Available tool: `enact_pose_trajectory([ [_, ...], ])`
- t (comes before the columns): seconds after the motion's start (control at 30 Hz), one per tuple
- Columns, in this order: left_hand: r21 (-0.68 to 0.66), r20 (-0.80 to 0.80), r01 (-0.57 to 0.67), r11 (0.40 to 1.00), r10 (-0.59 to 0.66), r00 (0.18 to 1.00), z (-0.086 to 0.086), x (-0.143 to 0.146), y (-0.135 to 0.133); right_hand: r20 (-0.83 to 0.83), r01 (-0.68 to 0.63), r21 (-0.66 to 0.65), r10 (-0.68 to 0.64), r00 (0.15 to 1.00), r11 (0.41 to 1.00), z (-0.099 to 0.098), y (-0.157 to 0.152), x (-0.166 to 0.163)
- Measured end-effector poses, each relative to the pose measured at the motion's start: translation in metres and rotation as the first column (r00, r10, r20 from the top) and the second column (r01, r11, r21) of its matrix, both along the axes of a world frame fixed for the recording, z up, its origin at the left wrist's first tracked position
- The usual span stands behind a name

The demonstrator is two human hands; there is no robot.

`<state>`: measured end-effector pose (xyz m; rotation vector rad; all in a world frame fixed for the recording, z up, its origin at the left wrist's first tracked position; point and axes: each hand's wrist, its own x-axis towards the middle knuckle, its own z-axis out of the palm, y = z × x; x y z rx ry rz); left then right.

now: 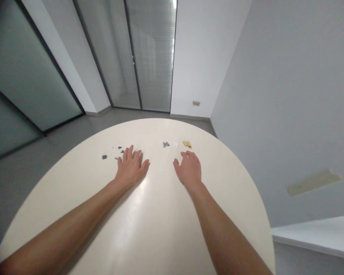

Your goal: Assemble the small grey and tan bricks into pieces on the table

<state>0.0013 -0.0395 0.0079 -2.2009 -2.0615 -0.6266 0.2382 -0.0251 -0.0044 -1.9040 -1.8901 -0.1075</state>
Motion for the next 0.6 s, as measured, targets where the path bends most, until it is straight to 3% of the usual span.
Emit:
enact_pose_trajectory([
  [0.13, 0.074, 0.066, 0.297, 0.952, -0.302, 0.951, 0.0016, 0.0071, -0.0018, 0.002, 0.001, 0.021, -0.001, 1.0, 1.0, 0.0006, -0.0003, -0.0006],
  [0.33, 0.108, 0.181, 0.64, 0.761, -0.648, 0.74, 0.0056, 0.0073, 0.0002, 0.014, 0.02, -0.009, -0.02, 1.0, 1.0, 0.0037, -0.0008, -0.0034],
  [0.43, 0.136, 0.199, 0.723, 0.677, -0.734, 0.65, 0.0031, 0.0066, 0.0035, 0.018, 0.026, -0.018, -0.025, 1.0, 1.0, 0.0047, -0.0003, -0.0048],
  [0.5, 0.15, 0.205, 0.695, 0.703, -0.71, 0.674, 0.0023, 0.0061, 0.0055, 0.016, 0.02, -0.02, -0.02, 1.0, 1.0, 0.005, 0.0005, -0.0053],
  [0.6, 0.112, 0.185, 0.515, 0.85, -0.527, 0.83, 0.0045, 0.0064, 0.0066, 0.011, -0.008, -0.012, 0.008, 1.0, 1.0, 0.0052, 0.0021, -0.0057],
])
